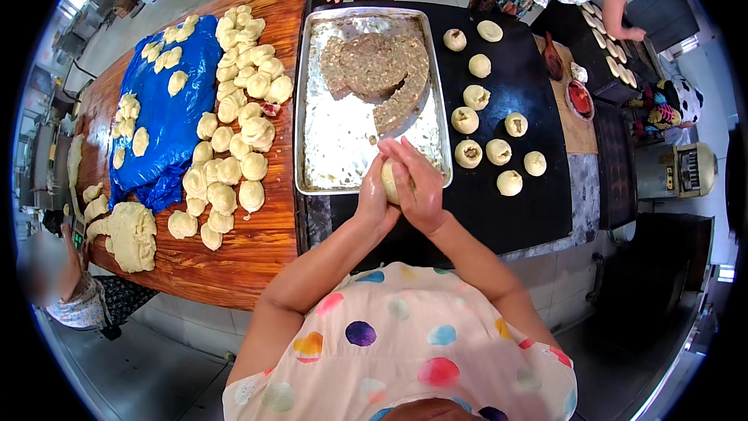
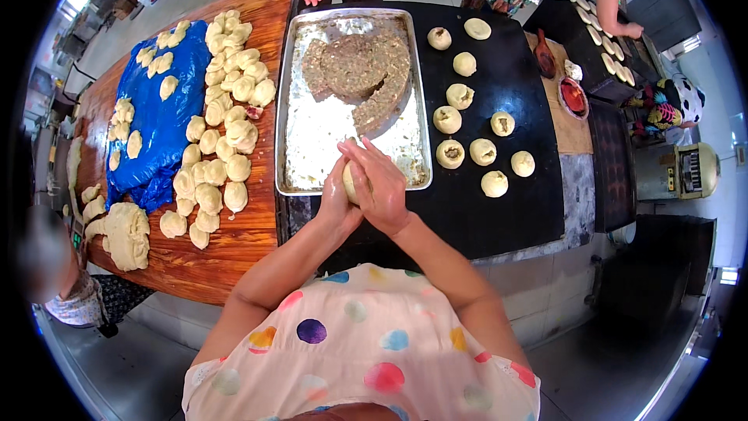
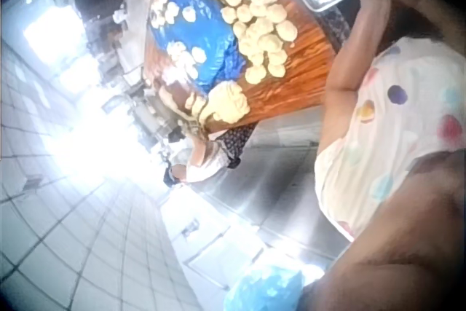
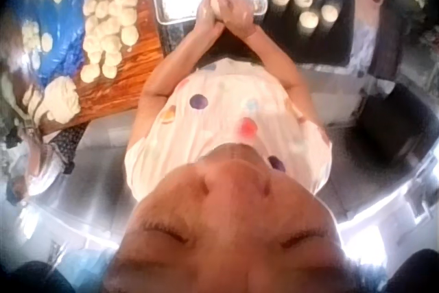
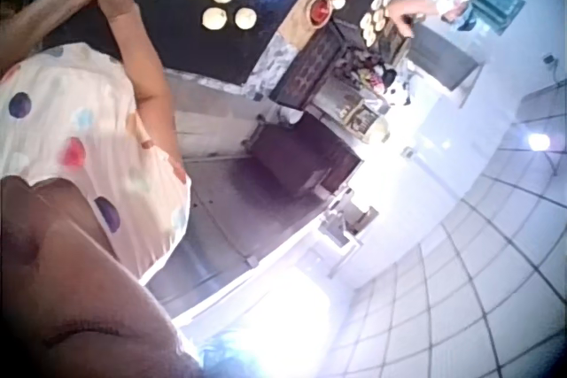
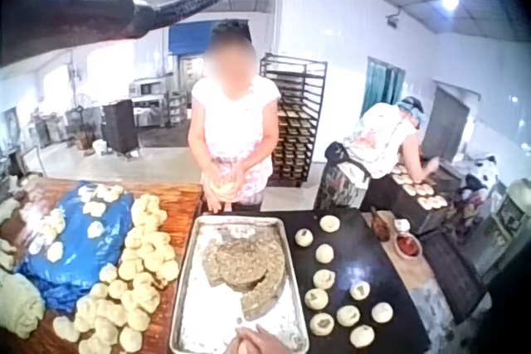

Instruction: The person flattens dough balls, scoops a grainy filling from a metal tray, and encloses the filling within the dough to form round pastries. The finished pastries are placed on a black mat. Other people are visible working at the same table.

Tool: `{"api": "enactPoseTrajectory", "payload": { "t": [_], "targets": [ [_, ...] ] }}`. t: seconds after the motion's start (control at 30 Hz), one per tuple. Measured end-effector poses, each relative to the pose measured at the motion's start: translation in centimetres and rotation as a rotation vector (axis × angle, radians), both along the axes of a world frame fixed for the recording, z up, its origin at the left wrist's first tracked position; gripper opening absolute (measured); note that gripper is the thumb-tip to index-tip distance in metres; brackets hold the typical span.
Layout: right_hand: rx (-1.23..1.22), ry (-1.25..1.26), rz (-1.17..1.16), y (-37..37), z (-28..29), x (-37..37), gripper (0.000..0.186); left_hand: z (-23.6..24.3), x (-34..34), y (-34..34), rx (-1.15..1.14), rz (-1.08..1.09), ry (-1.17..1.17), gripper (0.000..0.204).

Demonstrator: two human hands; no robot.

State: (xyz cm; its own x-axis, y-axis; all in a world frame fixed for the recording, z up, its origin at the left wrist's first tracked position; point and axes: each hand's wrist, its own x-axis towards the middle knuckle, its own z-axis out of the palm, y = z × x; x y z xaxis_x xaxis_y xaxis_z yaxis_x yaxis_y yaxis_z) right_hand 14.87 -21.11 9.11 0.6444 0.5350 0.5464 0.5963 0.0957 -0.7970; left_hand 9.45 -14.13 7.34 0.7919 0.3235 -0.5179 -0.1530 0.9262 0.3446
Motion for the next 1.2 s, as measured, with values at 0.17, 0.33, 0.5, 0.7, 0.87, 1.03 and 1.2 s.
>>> {"api": "enactPoseTrajectory", "payload": {
  "t": [0.17,0.33,0.5,0.7,0.87,1.03,1.2],
  "targets": [
    [-0.193,-0.120,0.135,-1.7,2.5,1.7,0.046,1.4,-0.3,1.4,-0.043,-0.381,0.057,0.048],
    [-0.085,0.003,0.197,-2.7,0.5,2.3,0.025,0.3,1.0,1.0,-0.051,-0.370,-0.044,0.070],
    [0.098,0.328,-0.134,-1.5,-2.2,1.9,0.029,-0.1,1.8,-0.6,-0.105,-0.112,-0.176,0.068],
    [-0.166,-0.145,-0.022,-4.8,-1.4,4.4,0.030,-3.0,4.3,-1.4,-0.019,-0.417,0.126,0.047],
    [-0.015,0.017,-0.123,-7.6,-4.1,5.3,0.018,-4.0,6.3,-3.4,-0.026,-0.491,0.103,0.044],
    [-0.007,0.076,-0.297,-9.1,-7.5,6.2,0.018,-6.4,8.4,-6.3,-0.065,-0.424,0.226,0.056],
    [0.003,-0.005,-0.306,-10.3,-9.7,9.8,0.018,-8.6,12.1,-7.8,0.004,-0.445,0.185,0.035]
  ]
}}
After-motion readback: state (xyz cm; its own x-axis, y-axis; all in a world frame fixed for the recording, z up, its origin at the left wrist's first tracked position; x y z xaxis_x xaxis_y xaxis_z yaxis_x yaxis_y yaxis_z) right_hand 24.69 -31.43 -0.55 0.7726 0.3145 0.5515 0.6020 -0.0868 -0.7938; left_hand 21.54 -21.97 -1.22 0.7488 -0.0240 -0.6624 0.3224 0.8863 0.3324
